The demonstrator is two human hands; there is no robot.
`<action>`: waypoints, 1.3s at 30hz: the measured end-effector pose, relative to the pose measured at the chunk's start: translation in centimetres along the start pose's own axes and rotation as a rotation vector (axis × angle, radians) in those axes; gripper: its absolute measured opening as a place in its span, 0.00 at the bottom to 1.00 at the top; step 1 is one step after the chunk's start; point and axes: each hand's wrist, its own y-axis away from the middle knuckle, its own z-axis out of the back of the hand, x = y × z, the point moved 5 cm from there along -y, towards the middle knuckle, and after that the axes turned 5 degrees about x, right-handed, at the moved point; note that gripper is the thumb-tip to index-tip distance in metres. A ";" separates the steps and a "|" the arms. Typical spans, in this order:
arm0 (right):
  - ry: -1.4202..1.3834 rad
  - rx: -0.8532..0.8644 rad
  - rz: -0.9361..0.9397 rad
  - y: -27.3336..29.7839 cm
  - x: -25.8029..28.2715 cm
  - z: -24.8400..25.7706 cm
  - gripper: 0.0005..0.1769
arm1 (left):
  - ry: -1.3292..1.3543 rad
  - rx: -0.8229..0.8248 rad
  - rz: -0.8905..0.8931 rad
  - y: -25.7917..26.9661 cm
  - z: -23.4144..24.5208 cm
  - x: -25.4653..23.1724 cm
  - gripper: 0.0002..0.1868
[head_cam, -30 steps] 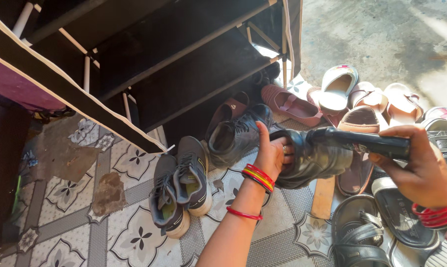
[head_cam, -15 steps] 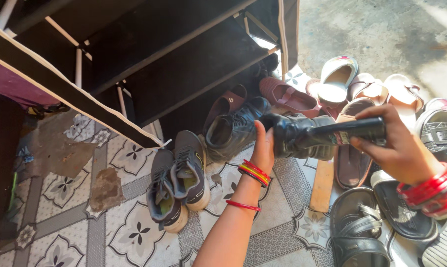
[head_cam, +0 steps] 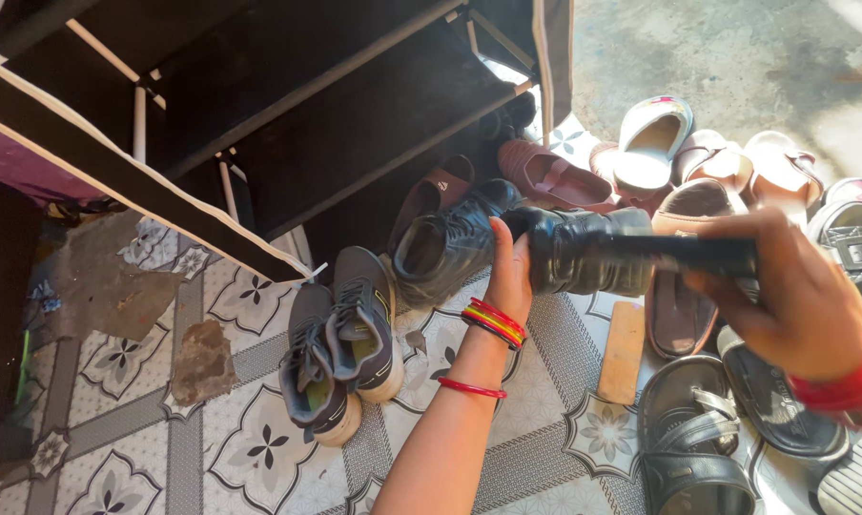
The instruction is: The person cleans a black leather shoe using a handheld brush and a spray bottle. They repeatedly spray the shoe and brush its surface while holding it with the other hand.
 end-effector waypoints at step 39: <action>0.122 -0.125 0.150 1.7 0.0 -0.5 0.28 | 0.145 -0.087 0.004 -0.9 0.5 0.4 0.41</action>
